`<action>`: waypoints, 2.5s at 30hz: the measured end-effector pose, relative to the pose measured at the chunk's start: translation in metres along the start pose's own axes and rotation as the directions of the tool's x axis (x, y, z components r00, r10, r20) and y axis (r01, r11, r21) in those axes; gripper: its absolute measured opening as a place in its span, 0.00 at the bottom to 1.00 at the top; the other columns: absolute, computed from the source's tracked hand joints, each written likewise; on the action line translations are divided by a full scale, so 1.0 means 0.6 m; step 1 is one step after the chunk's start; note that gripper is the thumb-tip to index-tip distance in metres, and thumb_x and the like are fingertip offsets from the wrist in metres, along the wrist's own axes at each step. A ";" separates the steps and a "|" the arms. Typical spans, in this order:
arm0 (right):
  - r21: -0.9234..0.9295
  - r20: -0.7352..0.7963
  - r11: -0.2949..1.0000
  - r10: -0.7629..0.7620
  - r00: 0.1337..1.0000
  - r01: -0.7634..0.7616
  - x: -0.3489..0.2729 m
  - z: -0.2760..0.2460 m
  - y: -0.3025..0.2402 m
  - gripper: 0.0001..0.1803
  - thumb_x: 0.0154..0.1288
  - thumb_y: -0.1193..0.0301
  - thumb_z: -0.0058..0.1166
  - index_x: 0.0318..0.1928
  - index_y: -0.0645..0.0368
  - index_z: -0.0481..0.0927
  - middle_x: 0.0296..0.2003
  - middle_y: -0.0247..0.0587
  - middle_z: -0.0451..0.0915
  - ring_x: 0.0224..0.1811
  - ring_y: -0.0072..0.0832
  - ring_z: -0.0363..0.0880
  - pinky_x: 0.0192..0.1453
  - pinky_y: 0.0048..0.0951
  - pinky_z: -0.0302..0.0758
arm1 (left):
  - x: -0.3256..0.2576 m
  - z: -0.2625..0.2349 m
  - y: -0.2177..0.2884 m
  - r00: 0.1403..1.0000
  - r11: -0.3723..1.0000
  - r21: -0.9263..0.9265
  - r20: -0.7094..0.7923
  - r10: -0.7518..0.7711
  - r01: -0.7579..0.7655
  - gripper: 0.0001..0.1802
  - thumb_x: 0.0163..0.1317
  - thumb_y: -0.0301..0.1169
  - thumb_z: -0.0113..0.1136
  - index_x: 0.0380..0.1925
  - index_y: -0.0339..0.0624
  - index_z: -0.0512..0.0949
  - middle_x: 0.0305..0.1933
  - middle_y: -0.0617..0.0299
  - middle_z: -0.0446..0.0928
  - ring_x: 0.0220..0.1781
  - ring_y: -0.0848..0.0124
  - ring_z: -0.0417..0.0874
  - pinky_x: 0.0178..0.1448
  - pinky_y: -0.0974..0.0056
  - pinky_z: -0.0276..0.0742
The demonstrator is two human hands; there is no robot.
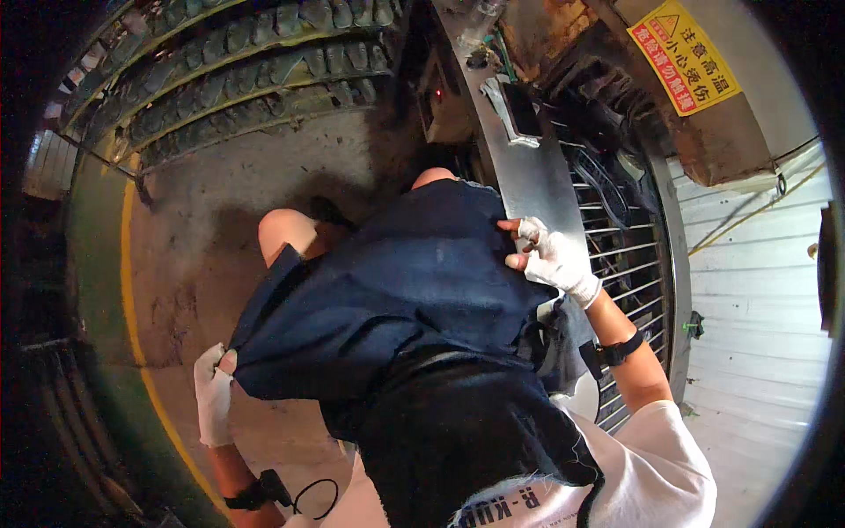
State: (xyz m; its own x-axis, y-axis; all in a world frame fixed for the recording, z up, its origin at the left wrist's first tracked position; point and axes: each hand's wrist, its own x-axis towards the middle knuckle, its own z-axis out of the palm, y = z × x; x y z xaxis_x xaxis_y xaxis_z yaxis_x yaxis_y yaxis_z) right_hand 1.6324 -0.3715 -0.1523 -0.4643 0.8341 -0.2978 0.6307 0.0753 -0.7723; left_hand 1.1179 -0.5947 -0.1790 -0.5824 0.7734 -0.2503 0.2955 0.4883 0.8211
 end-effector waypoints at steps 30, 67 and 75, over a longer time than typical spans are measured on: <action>0.093 0.277 0.995 -0.002 0.961 -0.025 -0.047 -0.154 -0.160 0.41 0.32 0.34 0.74 0.23 0.60 0.72 0.24 0.31 0.74 0.26 0.19 0.68 0.26 0.28 0.60 | 0.053 -0.046 0.045 0.795 0.899 -0.241 -0.583 0.166 -0.365 0.16 0.68 0.33 0.55 0.43 0.27 0.80 0.38 0.62 0.81 0.41 0.73 0.79 0.50 0.71 0.73; -0.413 -0.591 0.863 -0.010 0.806 -0.292 0.027 -0.144 0.231 0.33 0.52 0.60 0.61 0.60 0.56 0.74 0.52 0.55 0.76 0.55 0.51 0.76 0.59 0.43 0.74 | 0.263 0.273 0.128 0.911 0.914 -0.030 0.072 0.406 -0.405 0.22 0.69 0.40 0.60 0.39 0.25 0.75 0.39 0.55 0.78 0.43 0.68 0.74 0.60 0.64 0.68; -0.358 -0.869 0.583 0.078 0.488 -0.730 -0.027 -0.182 0.427 0.40 0.46 0.66 0.67 0.65 0.52 0.70 0.61 0.55 0.71 0.56 0.48 0.72 0.61 0.43 0.71 | 0.233 0.269 0.181 0.911 0.913 -0.210 0.149 0.384 -0.350 0.11 0.72 0.24 0.48 0.49 0.34 0.76 0.49 0.59 0.77 0.51 0.73 0.75 0.60 0.68 0.69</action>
State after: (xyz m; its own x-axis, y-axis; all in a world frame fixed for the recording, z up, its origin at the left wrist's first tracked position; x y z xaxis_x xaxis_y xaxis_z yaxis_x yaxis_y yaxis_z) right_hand 1.8689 -0.3060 -0.2841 0.3629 0.8882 0.2819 0.9288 -0.3693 -0.0321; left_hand 1.1909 -0.3683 -0.2074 -0.3044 0.9525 0.0102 0.3145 0.0903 0.9450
